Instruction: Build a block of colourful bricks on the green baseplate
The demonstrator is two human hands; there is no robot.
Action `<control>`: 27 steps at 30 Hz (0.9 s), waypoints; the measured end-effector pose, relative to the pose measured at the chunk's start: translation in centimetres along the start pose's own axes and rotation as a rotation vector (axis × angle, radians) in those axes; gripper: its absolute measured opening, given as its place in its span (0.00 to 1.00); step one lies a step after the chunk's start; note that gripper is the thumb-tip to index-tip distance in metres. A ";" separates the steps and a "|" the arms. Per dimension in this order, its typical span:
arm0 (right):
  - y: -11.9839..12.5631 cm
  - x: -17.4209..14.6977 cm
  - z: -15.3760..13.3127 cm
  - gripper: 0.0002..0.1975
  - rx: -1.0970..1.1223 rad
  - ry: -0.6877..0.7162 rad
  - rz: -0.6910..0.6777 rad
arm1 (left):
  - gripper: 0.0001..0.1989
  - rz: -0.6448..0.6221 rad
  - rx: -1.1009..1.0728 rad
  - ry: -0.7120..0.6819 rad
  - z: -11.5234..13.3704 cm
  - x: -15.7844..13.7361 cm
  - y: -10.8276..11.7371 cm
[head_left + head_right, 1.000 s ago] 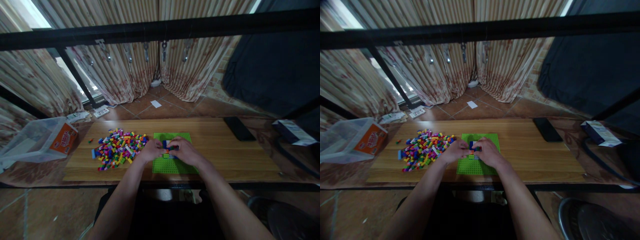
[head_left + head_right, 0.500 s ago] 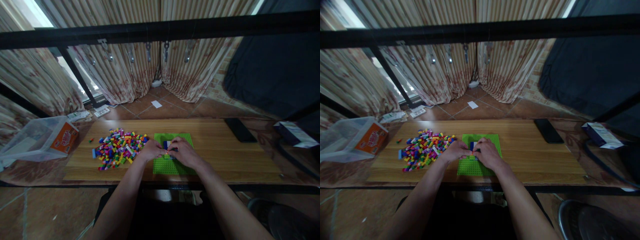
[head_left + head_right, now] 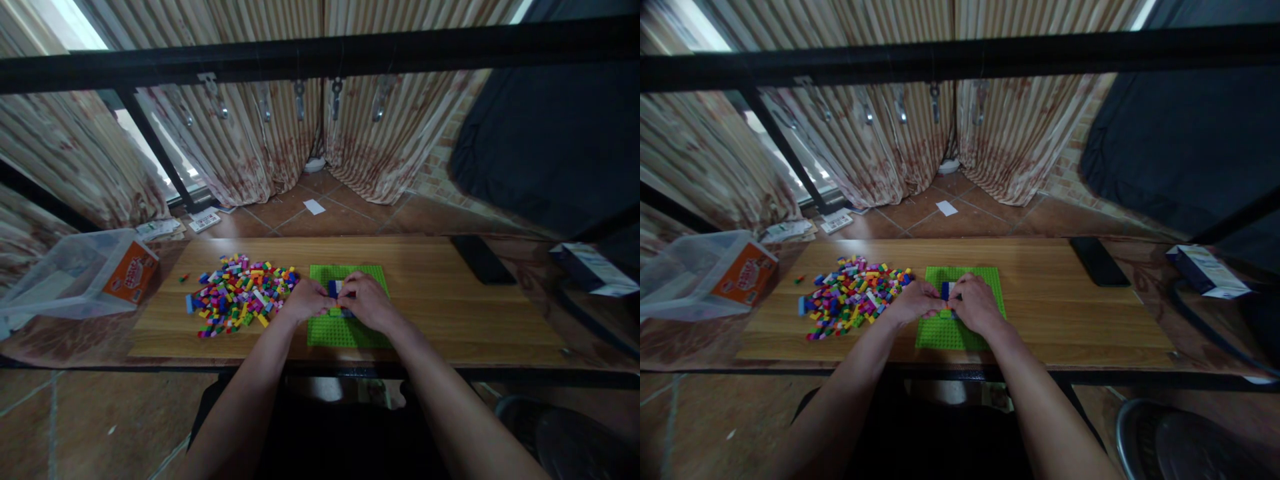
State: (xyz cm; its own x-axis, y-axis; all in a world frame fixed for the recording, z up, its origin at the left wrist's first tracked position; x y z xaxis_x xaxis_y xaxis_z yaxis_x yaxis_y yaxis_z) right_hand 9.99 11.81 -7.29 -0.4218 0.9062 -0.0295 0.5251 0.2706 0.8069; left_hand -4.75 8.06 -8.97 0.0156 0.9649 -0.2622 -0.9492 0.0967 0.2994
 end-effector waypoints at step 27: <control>0.0 0.0 -0.3 0.04 -0.072 -0.036 -0.003 | 0.13 -0.039 0.160 0.034 0.4 -0.5 -0.3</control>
State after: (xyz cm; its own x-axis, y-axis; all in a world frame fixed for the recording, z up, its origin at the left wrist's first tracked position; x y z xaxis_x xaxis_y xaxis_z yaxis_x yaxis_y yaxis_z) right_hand 9.78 11.71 -7.11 -0.3959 0.9168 -0.0524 0.4689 0.2508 0.8469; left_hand -4.36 7.65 -8.51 0.0380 0.9511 -0.3066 -0.8861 0.1739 0.4297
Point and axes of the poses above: each hand's wrist, its own x-axis towards the middle knuckle, its own y-axis out of the back of the hand, z = x × y, the point moved 3 cm from there along x, towards the middle knuckle, and after that the axes turned 10 degrees about -y, right-handed, at the moved point
